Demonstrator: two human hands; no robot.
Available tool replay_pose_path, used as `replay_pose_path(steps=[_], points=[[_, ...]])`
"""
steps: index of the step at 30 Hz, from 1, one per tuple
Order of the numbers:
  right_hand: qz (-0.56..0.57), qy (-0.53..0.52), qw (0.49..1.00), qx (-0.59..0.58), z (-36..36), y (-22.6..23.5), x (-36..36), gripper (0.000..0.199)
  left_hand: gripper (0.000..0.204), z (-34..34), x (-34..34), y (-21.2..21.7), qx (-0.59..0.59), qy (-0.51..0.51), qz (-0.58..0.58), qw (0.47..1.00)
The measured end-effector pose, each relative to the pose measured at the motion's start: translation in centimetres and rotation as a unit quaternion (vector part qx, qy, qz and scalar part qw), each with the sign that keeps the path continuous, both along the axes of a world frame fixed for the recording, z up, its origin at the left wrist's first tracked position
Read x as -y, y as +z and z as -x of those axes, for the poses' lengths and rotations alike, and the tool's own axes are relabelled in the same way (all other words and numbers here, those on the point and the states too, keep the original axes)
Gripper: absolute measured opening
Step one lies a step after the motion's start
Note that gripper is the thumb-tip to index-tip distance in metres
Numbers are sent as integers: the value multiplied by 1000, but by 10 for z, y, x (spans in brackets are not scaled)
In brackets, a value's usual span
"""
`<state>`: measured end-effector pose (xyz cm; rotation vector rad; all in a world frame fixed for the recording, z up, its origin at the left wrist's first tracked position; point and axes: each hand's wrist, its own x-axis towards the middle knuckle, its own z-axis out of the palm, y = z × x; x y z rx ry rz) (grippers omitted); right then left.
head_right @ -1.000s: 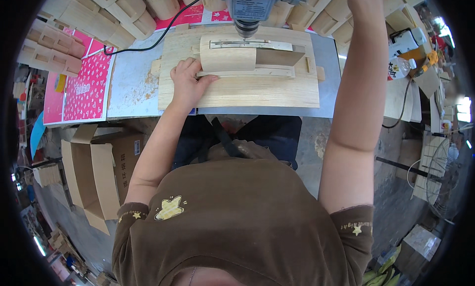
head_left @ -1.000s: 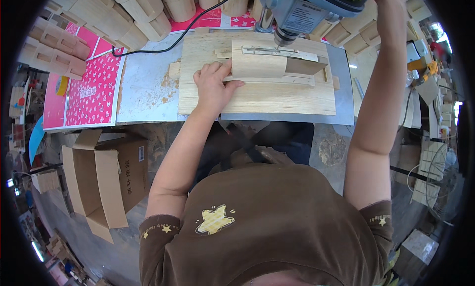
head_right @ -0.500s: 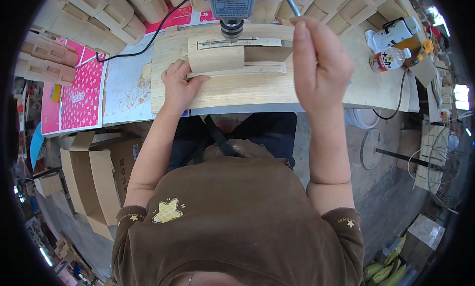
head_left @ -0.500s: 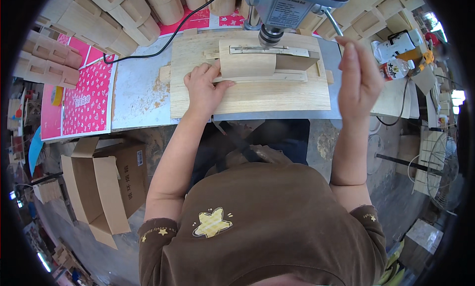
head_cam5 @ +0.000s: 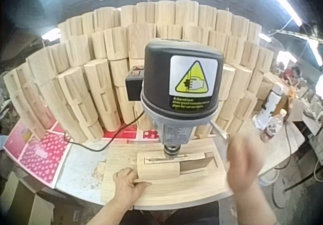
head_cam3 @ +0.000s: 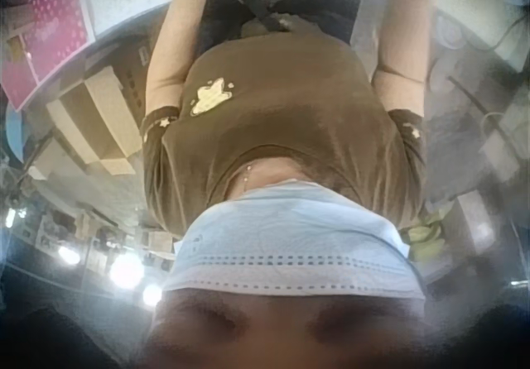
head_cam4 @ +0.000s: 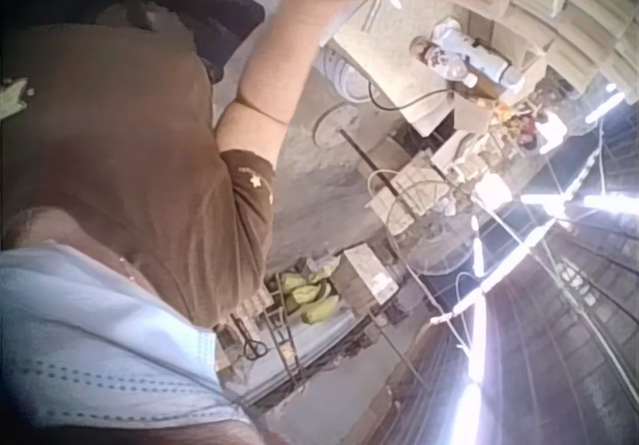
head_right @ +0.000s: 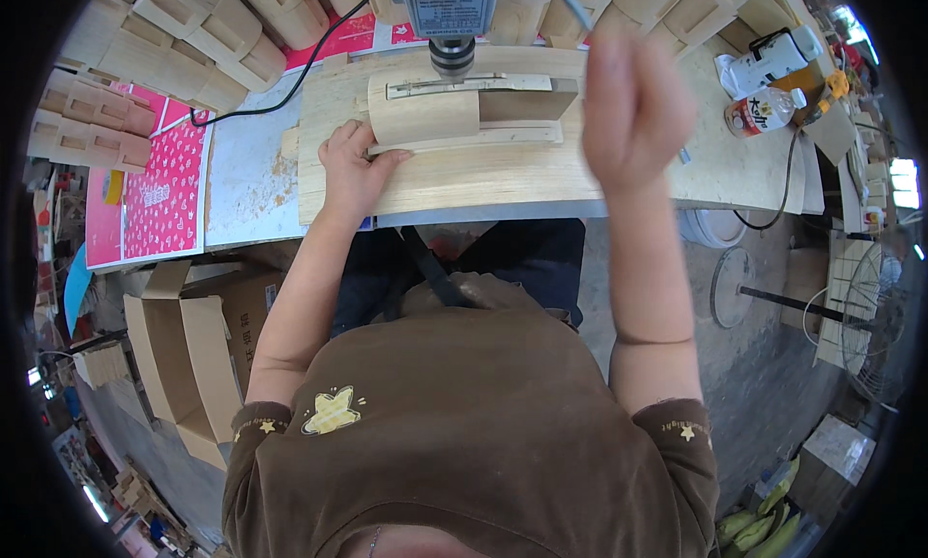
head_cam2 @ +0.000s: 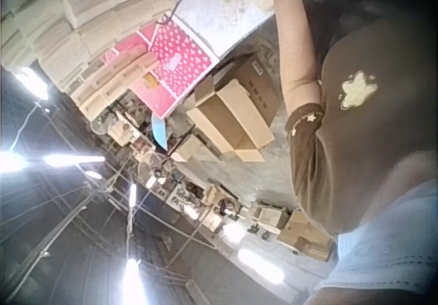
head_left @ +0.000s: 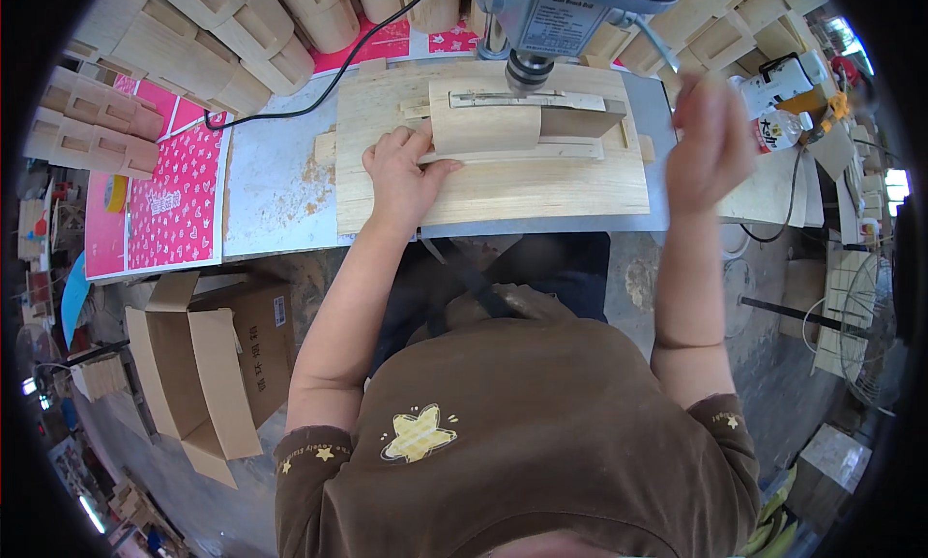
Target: Operating a machinery tool to cut, drill, or shape cylindrical wooden blocks in a manufacturing facility.
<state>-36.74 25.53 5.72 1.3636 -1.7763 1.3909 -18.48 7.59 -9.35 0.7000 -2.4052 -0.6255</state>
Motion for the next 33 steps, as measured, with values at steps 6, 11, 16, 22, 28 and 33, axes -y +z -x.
replay_pose_path(steps=[6, 11, 16, 22, 28, 33], points=[[1, -32, 998, -45, 63, 91, 69, 30, 55, 27, -17, -1, -23, -13, 56, 998], [-32, 38, 998, 31, 85, 92, 85, 33, 54, 31, -21, 3, 3, -23, 1, 1000], [-88, -50, 994, 52, 26, 91, 33, 30, 52, 28, -22, 4, -4, -15, 9, 1000], [-38, -14, 999, 17, -5, 4, -5, 16, 50, 32, -22, 3, -18, -17, 11, 1000], [6, -9, 1000, -25, 2, -73, 16, 13, 49, 30, -22, 4, -13, -13, 15, 1000], [14, 2, 997, -70, 6, -57, 10, 12, 47, 32, -22, 2, -20, -13, 23, 999]])
